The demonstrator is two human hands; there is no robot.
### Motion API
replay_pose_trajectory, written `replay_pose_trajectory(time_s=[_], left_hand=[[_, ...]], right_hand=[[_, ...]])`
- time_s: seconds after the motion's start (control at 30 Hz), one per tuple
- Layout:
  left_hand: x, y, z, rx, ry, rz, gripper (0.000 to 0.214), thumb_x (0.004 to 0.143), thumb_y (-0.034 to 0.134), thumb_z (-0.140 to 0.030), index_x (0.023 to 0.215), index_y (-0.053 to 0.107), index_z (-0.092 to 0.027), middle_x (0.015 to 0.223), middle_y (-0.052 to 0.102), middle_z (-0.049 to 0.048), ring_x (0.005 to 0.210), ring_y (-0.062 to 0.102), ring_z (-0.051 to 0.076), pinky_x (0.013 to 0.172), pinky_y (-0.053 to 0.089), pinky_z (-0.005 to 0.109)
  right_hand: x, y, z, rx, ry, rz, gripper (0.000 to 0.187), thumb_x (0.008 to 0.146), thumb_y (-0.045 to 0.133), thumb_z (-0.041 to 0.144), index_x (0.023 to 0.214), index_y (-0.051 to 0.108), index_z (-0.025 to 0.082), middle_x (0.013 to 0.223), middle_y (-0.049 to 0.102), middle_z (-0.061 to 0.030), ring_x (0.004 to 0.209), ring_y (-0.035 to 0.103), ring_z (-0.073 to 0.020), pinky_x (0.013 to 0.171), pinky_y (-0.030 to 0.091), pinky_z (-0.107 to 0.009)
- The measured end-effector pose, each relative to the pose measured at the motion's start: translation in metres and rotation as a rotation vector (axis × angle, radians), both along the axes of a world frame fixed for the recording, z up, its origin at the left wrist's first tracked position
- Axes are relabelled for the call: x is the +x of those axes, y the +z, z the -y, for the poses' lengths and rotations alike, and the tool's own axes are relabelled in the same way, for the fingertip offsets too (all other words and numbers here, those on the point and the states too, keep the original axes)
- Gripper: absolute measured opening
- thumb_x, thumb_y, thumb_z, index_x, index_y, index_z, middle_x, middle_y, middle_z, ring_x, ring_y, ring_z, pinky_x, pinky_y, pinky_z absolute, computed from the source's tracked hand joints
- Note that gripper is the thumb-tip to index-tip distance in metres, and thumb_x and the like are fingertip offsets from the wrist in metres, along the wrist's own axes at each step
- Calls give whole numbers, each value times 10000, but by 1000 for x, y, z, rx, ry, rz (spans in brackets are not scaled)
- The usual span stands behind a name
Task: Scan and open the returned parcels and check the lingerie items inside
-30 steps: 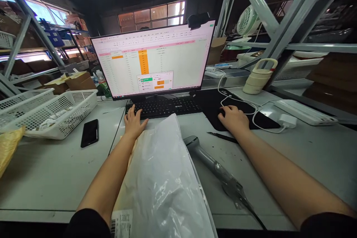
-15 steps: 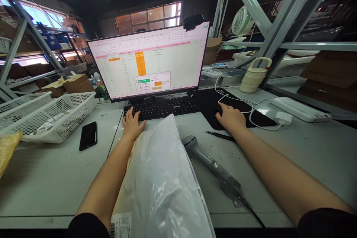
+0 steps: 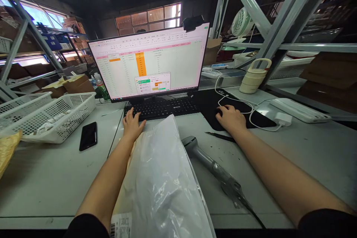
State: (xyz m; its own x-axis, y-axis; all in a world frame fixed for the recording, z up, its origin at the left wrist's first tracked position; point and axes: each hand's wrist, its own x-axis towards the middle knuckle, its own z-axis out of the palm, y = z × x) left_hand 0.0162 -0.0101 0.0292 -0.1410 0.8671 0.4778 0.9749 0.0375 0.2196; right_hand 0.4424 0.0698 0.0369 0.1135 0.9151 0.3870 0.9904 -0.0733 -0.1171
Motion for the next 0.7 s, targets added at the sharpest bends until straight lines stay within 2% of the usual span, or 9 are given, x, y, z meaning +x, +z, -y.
replay_pose_trajectory(time_s=[0.13,0.33,0.7], left_hand=[[0,1,0,-11,0,7,482,945,541,-466,1361,586,-227,1657,258,138,1528,238,335,1220,250,557],[1,2,2,-3,-1,11,473,947,539,-463,1353,592,-225,1654,263,139,1523,247,343,1219,253,558],[-1,0,-1,-12,-8,13,477,952,537,-465,1360,590,-225,1656,256,147,1530,231,339,1209,259,562]], right_hand=[[-1,1,2,1,-4,-4,451,963,430,346,1325,662,210,1426,538,-151,1155,587,-365,923,489,-476],[-3,3,5,35,-4,-14,516,960,419,338,1437,562,204,1434,528,-169,1129,599,-374,885,496,-468],[-1,1,1,8,-16,-14,466,945,416,338,1315,659,190,1442,519,-169,1144,580,-385,890,479,-487]])
